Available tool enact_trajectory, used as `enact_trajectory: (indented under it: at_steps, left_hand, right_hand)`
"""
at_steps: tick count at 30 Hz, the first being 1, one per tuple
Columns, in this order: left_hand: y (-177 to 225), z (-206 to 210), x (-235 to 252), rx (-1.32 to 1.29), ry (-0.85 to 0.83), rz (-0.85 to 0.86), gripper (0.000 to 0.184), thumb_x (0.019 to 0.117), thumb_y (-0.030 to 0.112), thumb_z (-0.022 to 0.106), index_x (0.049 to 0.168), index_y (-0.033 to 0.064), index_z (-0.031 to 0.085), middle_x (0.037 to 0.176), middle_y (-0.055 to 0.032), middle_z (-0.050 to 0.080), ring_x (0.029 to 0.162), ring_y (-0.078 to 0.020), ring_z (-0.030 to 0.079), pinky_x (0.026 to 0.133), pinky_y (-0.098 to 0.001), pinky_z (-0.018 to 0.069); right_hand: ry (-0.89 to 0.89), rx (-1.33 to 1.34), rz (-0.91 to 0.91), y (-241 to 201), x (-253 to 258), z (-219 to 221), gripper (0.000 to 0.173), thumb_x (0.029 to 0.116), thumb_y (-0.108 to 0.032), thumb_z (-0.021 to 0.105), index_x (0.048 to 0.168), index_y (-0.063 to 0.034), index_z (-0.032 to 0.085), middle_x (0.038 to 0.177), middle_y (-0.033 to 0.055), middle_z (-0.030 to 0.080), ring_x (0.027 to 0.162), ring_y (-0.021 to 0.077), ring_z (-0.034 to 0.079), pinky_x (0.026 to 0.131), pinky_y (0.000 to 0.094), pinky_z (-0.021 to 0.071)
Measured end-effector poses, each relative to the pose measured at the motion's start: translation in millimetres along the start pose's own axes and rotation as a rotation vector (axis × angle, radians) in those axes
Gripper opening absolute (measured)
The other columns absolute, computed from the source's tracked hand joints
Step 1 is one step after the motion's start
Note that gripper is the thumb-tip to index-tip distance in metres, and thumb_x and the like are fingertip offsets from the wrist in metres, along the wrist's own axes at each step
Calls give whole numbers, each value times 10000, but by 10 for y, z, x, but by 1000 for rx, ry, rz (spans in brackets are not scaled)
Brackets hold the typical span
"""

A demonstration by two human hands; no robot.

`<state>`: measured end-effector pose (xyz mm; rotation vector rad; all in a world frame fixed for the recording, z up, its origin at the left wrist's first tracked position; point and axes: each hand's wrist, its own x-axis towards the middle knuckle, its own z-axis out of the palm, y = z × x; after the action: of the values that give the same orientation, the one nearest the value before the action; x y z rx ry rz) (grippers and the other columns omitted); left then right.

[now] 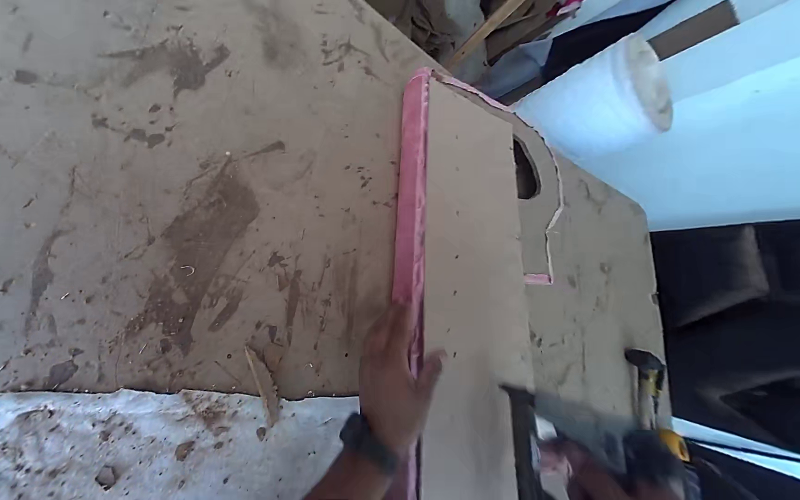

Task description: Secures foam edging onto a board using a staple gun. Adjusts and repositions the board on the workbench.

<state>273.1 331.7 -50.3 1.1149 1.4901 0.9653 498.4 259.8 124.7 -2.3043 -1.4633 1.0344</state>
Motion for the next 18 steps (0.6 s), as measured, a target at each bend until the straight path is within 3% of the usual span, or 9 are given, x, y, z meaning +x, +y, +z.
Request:
enact_trajectory:
  at_steps: [2, 4, 6, 10, 14, 16, 18]
  left_hand:
    - [-62, 183, 219, 69, 36, -46, 729, 914, 577, 679, 1501, 165, 544, 1539, -31, 524, 1403, -219, 503, 1152, -466, 442]
    - [-111, 252, 265, 81, 83, -66, 661, 908, 569, 697, 1456, 214, 594, 1496, 18, 561, 1385, -183, 516, 1134, -456, 465]
    - [-99, 262, 244, 52, 99, -87, 619, 903, 534, 727, 1434, 236, 616, 1478, 40, 574, 1364, -161, 529, 1119, -454, 477]
    - [-77, 237, 240, 9, 109, -106, 591, 890, 472, 770, 1409, 224, 635, 1440, 39, 604, 1317, -148, 568, 1094, -441, 499]
    - [-129, 232, 209, -9, 89, -76, 624, 870, 485, 790, 1412, 220, 632, 1422, 38, 618, 1294, -136, 584, 1084, -435, 513]
    - [-135, 112, 204, -79, 33, -96, 608, 882, 435, 799, 1427, 232, 621, 1371, 34, 648, 1189, -105, 648, 1011, -410, 573]
    - [-216, -104, 139, -201, 7, -135, 464, 953, 351, 740, 1382, 204, 646, 1269, 12, 704, 1068, -103, 711, 938, -396, 621]
  right_hand:
    - [-5, -79, -74, -557, 489, 40, 309, 1044, -325, 558, 1191, -69, 649, 965, 84, 761, 575, 208, 673, 513, 404, 599]
    - [-24, -159, -96, -994, 958, 152, 291, 1024, -408, 566, 1136, -167, 685, 855, 44, 752, 547, 210, 667, 505, 404, 596]
    - [-55, -194, -105, -1261, 1287, 303, 269, 1043, -403, 571, 1118, -171, 685, 788, 41, 731, 525, 209, 650, 501, 411, 587]
    - [-95, -213, -129, -1351, 1540, 546, 293, 1058, -403, 548, 1057, -130, 657, 699, 53, 689, 460, 199, 609, 440, 382, 552]
    - [-105, -310, -117, -1354, 1443, 571, 292, 1048, -428, 545, 1061, -149, 633, 706, 30, 688, 497, 184, 637, 479, 404, 578]
    - [-121, -318, -103, -1328, 1295, 546, 305, 1055, -437, 536, 1098, -147, 621, 701, 41, 681, 502, 188, 647, 478, 401, 589]
    - [-121, -343, -103, -1233, 1188, 586, 301, 1053, -440, 541, 1090, -154, 627, 682, 38, 668, 490, 187, 636, 465, 402, 577]
